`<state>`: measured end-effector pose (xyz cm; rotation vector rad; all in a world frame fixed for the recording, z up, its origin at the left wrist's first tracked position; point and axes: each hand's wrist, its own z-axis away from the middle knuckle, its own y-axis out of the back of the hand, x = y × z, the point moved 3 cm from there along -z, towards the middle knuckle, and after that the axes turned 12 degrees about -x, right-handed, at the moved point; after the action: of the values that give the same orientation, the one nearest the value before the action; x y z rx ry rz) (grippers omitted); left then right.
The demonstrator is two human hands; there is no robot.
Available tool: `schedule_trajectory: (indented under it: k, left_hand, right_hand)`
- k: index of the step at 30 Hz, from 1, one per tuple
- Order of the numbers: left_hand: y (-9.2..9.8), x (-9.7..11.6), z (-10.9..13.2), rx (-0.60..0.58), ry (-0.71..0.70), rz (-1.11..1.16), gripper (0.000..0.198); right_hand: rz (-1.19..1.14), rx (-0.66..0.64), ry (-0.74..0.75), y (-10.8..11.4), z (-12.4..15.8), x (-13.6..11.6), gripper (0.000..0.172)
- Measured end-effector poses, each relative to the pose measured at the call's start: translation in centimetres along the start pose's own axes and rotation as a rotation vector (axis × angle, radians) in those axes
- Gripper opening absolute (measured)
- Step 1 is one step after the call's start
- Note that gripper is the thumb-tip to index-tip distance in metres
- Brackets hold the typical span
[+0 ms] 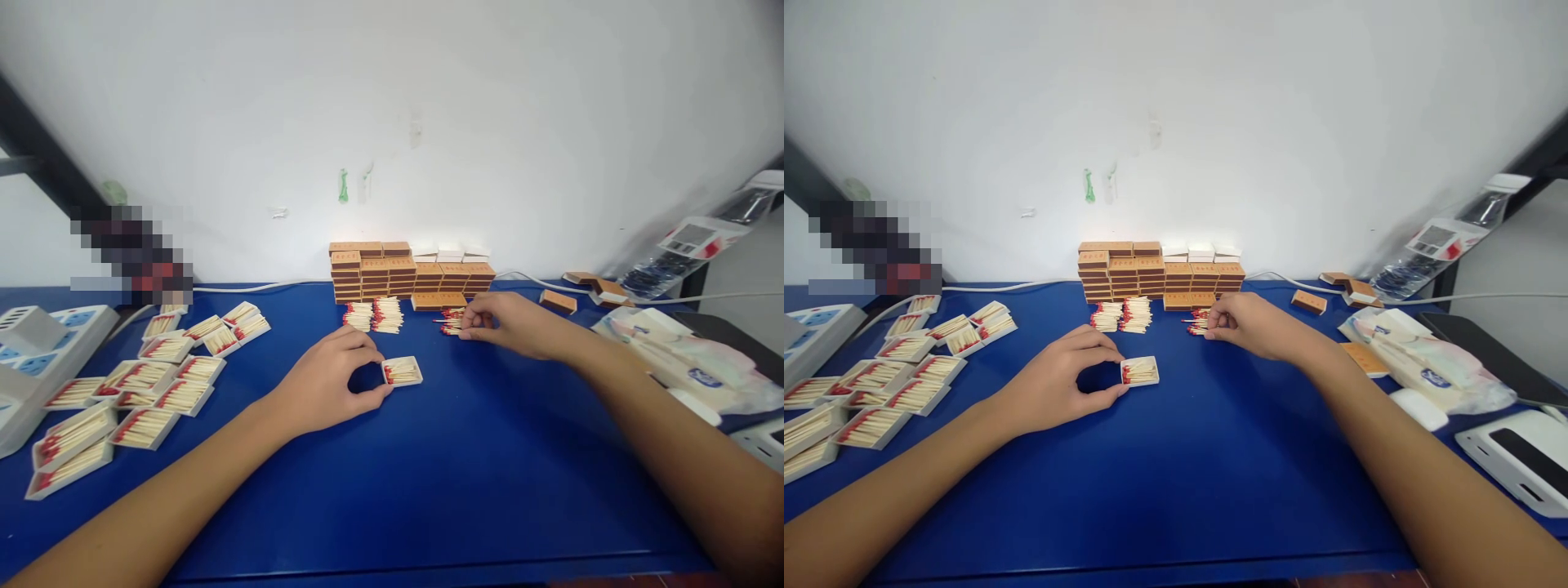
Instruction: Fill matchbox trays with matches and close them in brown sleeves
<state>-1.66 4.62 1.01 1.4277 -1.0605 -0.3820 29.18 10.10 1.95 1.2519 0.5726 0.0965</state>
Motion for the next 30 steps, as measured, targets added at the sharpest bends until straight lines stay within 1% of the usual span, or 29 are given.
schedule_trajectory:
  k: [4, 9, 14, 18, 23, 26, 30]
  left_hand:
    - [0.0, 0.0, 0.0, -0.002, 0.000, -0.003, 0.025]
    - [0.1, 0.0, 0.0, -0.002, 0.006, -0.002, 0.025]
    - [0.0, 0.0, -0.2, -0.004, 0.000, 0.001, 0.025]
    - [0.1, 0.1, -0.2, 0.001, 0.004, 0.008, 0.025]
    - [0.3, 0.2, -0.1, -0.008, 0.012, 0.007, 0.024]
    - [0.3, 0.2, -0.1, -0.002, 0.010, 0.004, 0.023]
    - [0.1, 0.2, -0.3, 0.014, 0.001, -0.001, 0.021]
  right_hand:
    - [-0.009, -0.017, 0.009, -0.5, 0.1, -0.5, 0.033]
    - [-0.003, -0.039, -0.026, -1.0, 0.2, -0.7, 0.034]
    - [0.039, -0.061, -0.010, -1.5, 0.2, -1.2, 0.040]
    - [0.035, -0.032, 0.009, -1.6, 0.3, -1.1, 0.043]
    - [0.025, 0.002, 0.040, -1.4, 0.7, -1.4, 0.038]
    - [-0.002, 0.028, 0.082, -1.2, 1.3, -2.8, 0.033]
    - [-0.067, -0.002, 0.159, -1.9, 1.9, -6.5, 0.029]
